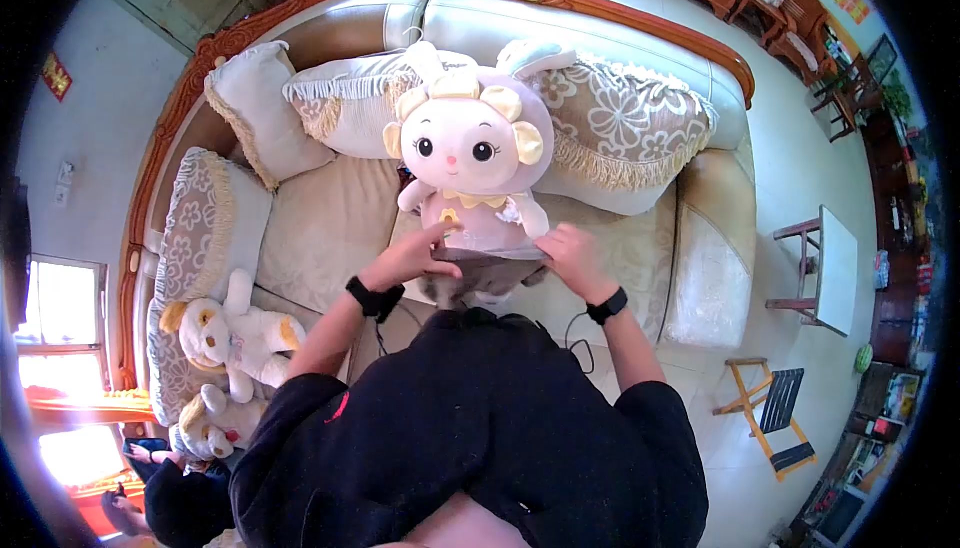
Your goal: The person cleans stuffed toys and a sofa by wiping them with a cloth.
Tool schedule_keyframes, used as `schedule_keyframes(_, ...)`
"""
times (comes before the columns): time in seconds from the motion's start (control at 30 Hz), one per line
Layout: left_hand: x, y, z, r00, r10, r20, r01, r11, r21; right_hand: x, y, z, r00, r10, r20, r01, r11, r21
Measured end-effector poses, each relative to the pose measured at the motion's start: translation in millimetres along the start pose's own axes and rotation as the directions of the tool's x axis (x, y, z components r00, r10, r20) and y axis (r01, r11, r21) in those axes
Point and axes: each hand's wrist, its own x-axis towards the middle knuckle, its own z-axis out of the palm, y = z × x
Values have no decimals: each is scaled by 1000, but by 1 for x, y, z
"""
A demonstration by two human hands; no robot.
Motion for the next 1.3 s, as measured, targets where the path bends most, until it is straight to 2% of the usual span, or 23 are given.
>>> schedule_keyframes(0.03, 3, 0, -4, 1000, -2, 2, 2, 1000, -8, 3, -12, -23, 923, -381, -60, 326, 855, -403)
schedule_keyframes(0.1, 11, 5, -22, 977, -11, 214, -85, 896, 436, 9, -49, -72, 912, -410, -1, 340, 758, -557)
schedule_keyframes(0.17, 10, 5, -39, 985, -92, 146, 7, 867, 498, 8, -70, -107, 895, -416, -162, 252, 771, -585)
schedule_keyframes(0.23, 10, -32, -53, 999, -22, -37, 31, 957, 290, 21, -75, -118, 902, -406, -145, 257, 775, -577)
schedule_keyframes(0.33, 22, -80, -75, 998, -26, -63, 51, 898, 436, 64, -27, -102, 932, -339, -125, 245, 847, -472)
schedule_keyframes(0.4, 46, -82, -104, 989, -65, -131, 137, 721, 679, 110, 15, -94, 978, -148, 144, 206, 765, -611)
schedule_keyframes(0.43, 54, -74, -118, 974, 0, -227, 173, 648, 741, 135, 20, -97, 967, -105, 230, 241, 658, -713)
schedule_keyframes(0.47, 75, -67, -145, 980, -78, -184, 197, 514, 835, 161, 22, -99, 951, -59, 304, 288, 537, -793)
schedule_keyframes(0.5, 78, -42, -172, 950, 69, -305, 228, 519, 824, 182, 34, -117, 919, -341, 199, 380, 628, -679)
schedule_keyframes(0.53, 90, -37, -201, 893, 180, -412, 263, 534, 803, 204, 10, -141, 945, -300, 129, 242, 379, -893)
schedule_keyframes(0.57, 98, -31, -229, 811, 289, -509, 292, 553, 780, 215, -23, -164, 924, -381, 3, 144, 342, -929)
schedule_keyframes(0.6, 99, -17, -251, 680, 451, -578, 292, 557, 778, 218, -56, -183, 792, -600, -116, 165, 393, -905)
schedule_keyframes(0.63, 99, -1, -271, 520, 590, -618, 284, 562, 776, 215, -91, -193, 791, -581, -192, 59, 384, -921)
schedule_keyframes(0.67, 98, 11, -286, 488, 558, -671, 229, 660, 715, 216, -113, -204, 713, -673, -199, 81, 361, -929)
schedule_keyframes(0.7, 105, 6, -301, 411, 675, -613, 168, 605, 778, 216, -126, -208, 632, -748, -203, 100, 339, -936)
schedule_keyframes(0.8, 131, -18, -313, 431, 713, -553, 273, 481, 833, 235, -127, -194, 582, -797, -160, 171, 313, -934)
schedule_keyframes(0.87, 159, -59, -301, 590, 611, -527, 250, 482, 840, 252, -95, -161, 724, -654, -217, 192, 494, -848)
schedule_keyframes(0.97, 196, -145, -251, 866, 233, -442, 304, 456, 837, 265, -24, -88, 972, -187, -143, 35, 716, -697)
schedule_keyframes(1.0, 193, -156, -233, 936, 94, -339, 210, 622, 754, 263, 1, -63, 979, -194, -63, 107, 753, -649)
schedule_keyframes(1.03, 202, -173, -217, 975, -58, -213, 207, 574, 792, 262, 18, -44, 978, -211, 8, 174, 784, -596)
schedule_keyframes(1.07, 208, -184, -206, 990, -78, -121, 141, 710, 690, 264, 20, -30, 989, -131, 76, 151, 819, -553)
schedule_keyframes(1.13, 212, -176, -197, 993, -111, -43, 111, 731, 673, 267, 23, -9, 987, -53, 155, 121, 871, -476)
schedule_keyframes(1.3, 265, -198, -174, 997, 63, -35, -28, 786, 618, 317, 46, 27, 999, -29, 43, 47, 861, -507)
